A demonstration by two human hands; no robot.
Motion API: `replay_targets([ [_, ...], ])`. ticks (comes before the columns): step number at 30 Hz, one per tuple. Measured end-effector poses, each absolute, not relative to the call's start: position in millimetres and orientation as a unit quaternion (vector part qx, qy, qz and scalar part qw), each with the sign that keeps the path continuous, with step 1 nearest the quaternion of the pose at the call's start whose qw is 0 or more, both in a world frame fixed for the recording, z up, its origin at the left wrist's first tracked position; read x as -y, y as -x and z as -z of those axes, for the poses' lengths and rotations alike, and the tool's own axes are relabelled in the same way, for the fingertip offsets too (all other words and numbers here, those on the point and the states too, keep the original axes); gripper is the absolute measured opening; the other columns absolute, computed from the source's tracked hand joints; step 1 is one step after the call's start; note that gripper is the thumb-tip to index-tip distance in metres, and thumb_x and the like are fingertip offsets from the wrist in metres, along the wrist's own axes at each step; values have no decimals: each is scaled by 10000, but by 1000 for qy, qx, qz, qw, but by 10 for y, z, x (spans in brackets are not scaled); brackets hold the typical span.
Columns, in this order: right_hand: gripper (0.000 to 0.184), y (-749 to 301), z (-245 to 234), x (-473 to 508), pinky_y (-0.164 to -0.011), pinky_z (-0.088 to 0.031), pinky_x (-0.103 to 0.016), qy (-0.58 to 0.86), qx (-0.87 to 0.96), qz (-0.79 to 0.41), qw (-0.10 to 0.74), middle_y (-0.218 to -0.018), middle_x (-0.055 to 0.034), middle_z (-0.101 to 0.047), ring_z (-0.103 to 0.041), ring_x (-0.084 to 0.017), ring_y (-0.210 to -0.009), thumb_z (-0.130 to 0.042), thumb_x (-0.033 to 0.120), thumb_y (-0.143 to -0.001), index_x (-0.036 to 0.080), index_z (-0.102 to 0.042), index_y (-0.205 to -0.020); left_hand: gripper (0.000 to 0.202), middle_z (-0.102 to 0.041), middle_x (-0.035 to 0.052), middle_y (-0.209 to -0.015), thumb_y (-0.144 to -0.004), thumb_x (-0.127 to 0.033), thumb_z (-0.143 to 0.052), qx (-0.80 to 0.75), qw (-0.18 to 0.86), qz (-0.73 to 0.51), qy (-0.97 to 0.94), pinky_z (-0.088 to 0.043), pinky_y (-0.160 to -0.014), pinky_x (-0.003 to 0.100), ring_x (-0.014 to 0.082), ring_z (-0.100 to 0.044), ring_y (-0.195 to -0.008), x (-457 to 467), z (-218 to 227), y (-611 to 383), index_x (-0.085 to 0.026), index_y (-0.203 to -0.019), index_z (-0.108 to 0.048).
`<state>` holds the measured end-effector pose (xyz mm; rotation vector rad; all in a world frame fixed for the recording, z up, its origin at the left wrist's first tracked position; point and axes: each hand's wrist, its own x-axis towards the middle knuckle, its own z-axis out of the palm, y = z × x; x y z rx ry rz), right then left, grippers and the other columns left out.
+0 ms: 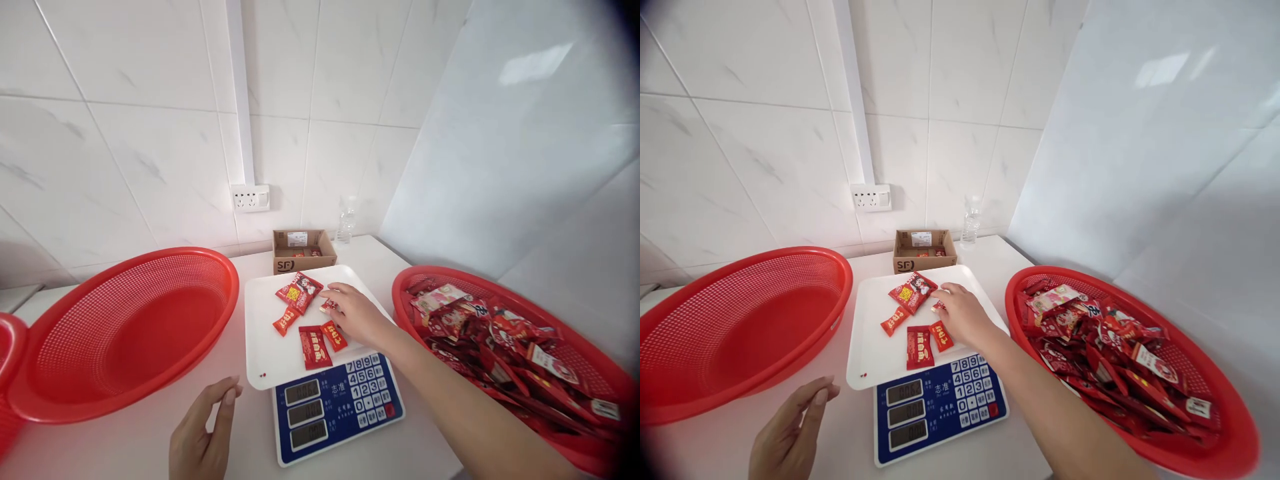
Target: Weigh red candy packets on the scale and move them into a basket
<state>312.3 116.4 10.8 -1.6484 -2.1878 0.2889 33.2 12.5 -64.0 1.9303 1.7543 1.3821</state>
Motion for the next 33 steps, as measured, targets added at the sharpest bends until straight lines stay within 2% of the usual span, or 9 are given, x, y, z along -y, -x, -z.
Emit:
replay_targets([
  [6,289,-3239,-89,-1091,-854,-441,-340,609,763,-143,162,-1172,-77,-595,-592,-215,-1003,-453,229,-864,218,-629,-1094,227,-746,13,-810,-861,-405,-492,-576,85,-468,-665,-566,-656,206,161,-714,-744,-129,640,-325,-242,-908,-642],
  [11,291,-3171,-130,-1061,-843,-437,-331,605,769,-130,160,-1163,-66,-602,-590,-210,-997,-481,191,-841,225,-631,-1088,210,-744,11,-787,-855,-384,-501,-565,85,-479,-666,-567,-656,213,163,-715,-721,-139,606,-335,-234,-902,-641],
  [14,295,-3093,-165,-1048,-916,-410,-386,601,779,-88,159,-1180,-96,-601,-541,-242,-1083,-503,213,-850,203,-630,-1116,199,-741,6,-761,-849,-375,-506,-559,75,-493,-663,-566,-644,214,162,-713,-700,-136,569,-355,-234,-887,-641],
  [17,333,-2959,-185,-1012,-1009,-341,-444,565,802,-90,172,-1289,-86,-549,-421,-259,-1240,-506,262,-870,236,-602,-1188,217,-738,12,-745,-846,-389,-500,-562,83,-507,-648,-568,-633,226,167,-710,-684,-132,536,-380,-230,-862,-647],
  [22,419,-2669,-225,-922,-1067,-126,-614,464,862,-163,124,-1475,-26,-357,-148,-326,-1390,-413,464,-907,309,-530,-1278,235,-737,26,-748,-839,-398,-500,-564,108,-503,-646,-569,-610,229,175,-709,-688,-129,529,-399,-224,-854,-657],
  [25,445,-2583,-243,-907,-1060,-55,-644,448,870,-180,100,-1435,-42,-422,-186,-344,-1376,-396,490,-907,294,-531,-1283,229,-735,17,-740,-836,-401,-508,-562,114,-510,-641,-565,-600,209,163,-707,-676,-138,535,-402,-227,-856,-656],
  [29,411,-2639,-256,-910,-1067,-92,-621,463,863,-174,106,-1351,-43,-523,-229,-315,-1367,-368,474,-922,290,-583,-1221,240,-736,18,-744,-831,-417,-514,-560,128,-518,-634,-563,-582,197,159,-707,-676,-153,540,-401,-225,-855,-656],
  [33,400,-2841,-297,-848,-1083,-136,-586,499,837,-190,123,-1421,-42,-440,-188,-293,-1388,-386,464,-915,278,-606,-1194,263,-734,34,-740,-824,-436,-521,-561,146,-521,-627,-566,-570,211,174,-707,-675,-152,553,-401,-215,-847,-660],
])
